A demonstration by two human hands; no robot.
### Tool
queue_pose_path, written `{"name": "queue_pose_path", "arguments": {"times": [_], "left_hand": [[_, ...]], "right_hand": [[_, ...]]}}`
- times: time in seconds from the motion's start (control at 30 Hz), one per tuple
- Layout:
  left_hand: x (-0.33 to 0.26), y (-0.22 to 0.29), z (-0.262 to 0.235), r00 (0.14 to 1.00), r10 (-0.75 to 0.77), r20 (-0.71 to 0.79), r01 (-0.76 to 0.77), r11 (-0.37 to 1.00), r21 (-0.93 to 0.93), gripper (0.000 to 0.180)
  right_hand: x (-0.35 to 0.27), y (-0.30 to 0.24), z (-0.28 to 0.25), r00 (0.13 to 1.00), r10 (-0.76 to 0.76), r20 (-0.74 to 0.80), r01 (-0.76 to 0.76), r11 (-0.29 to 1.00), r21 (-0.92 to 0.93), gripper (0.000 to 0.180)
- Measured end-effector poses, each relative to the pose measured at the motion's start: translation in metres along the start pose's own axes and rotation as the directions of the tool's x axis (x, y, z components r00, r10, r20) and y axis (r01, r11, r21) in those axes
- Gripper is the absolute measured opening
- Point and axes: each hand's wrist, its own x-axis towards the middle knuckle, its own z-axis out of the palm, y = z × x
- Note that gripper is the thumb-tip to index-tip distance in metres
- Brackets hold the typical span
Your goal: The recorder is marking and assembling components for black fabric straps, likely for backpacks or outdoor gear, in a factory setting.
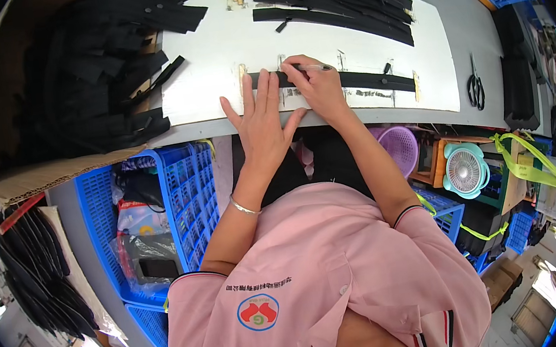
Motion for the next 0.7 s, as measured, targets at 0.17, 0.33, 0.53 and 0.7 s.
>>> {"name": "queue_pose_path", "arguments": {"times": [0.17,0.33,0.53,0.7], "left_hand": [[-0.001,-0.004,-0.002,1.0,0.0,-0.019,0.0,1.0,0.008,0.08],[0.0,-0.001,-0.001,1.0,0.005,-0.009,-0.004,1.0,0.014,0.079],[0.001,0.002,0.0,1.0,-0.004,0.011,0.004,1.0,0.006,0.077],[0.0,0.002,0.0,0.999,-0.02,0.028,0.019,0.999,0.03,0.078]], "right_hand": [[-0.002,-0.002,-0.007,0.992,-0.042,0.118,0.035,0.998,0.061,0.024],[-0.005,0.0,-0.01,0.986,-0.124,0.114,0.117,0.991,0.062,0.024],[-0.005,0.006,-0.014,0.979,-0.162,0.124,0.154,0.985,0.076,0.024],[-0.019,0.004,-0.051,0.998,0.048,-0.043,-0.028,0.927,0.374,0.019]]}}
